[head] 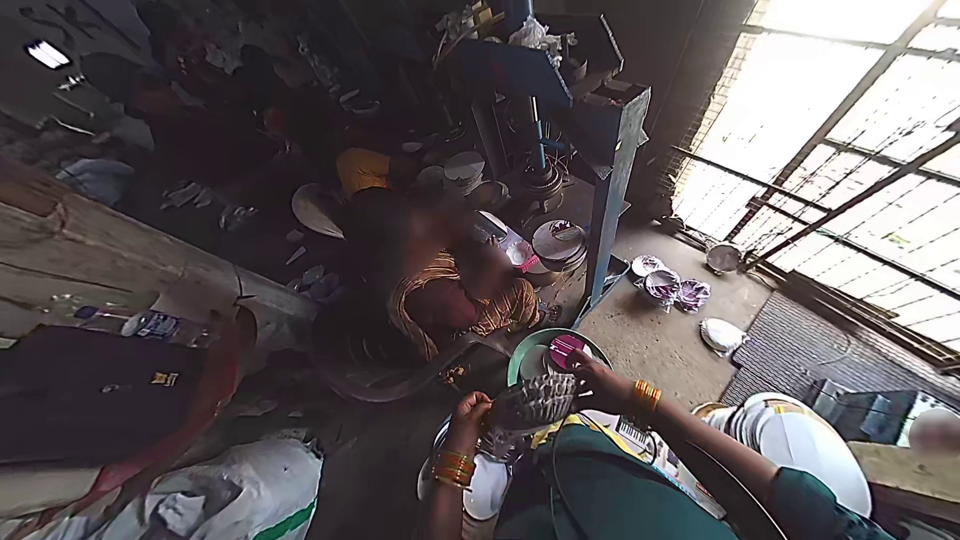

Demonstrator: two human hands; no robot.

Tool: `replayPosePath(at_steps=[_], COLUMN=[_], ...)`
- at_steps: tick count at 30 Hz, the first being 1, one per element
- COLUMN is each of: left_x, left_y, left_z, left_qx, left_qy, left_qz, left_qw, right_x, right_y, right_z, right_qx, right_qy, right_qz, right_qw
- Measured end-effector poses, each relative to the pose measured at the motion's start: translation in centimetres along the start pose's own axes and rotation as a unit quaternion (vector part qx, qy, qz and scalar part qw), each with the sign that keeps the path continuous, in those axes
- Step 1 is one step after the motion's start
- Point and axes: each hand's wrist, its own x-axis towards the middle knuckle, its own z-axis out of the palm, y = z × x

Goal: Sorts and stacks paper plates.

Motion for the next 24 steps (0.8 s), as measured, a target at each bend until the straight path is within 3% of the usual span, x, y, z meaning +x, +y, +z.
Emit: replayPosePath(at_steps=[3, 10, 16, 22, 24], left_x=[0.2, 0.5, 0.9, -0.7, -1.5], left_y=[0.2, 3.0, 4.8, 5.7, 5.5], left_z=[-0.2, -0.5, 0.1, 3.1, 4.0], left_qx=[0.014, 0.229, 0.046, 0.151, 0.173], left_qy=[-0.031, -0.101, -0.105, -0.111, -0.101], left_qz=[0.031, 0.108, 0.131, 0.215, 0.255], left_qw=[0.999, 0.962, 0.985, 0.958, 0.946], right_x=[-0.2, 0.0, 0.3, 1.3, 1.8], right_y=[0.3, 0.1, -0.9, -1.6, -1.1], right_z=[-0.6, -1.3, -1.2, 0.8, 1.3], right_qx=[0.016, -0.006, -0.115, -0.213, -0.248], right_qy=[-0.012, -0.056, -0.075, -0.073, -0.052], right_qz=[0.004, 0.053, 0.02, 0.087, 0.07], right_qw=[1.0, 0.997, 0.99, 0.97, 0.965])
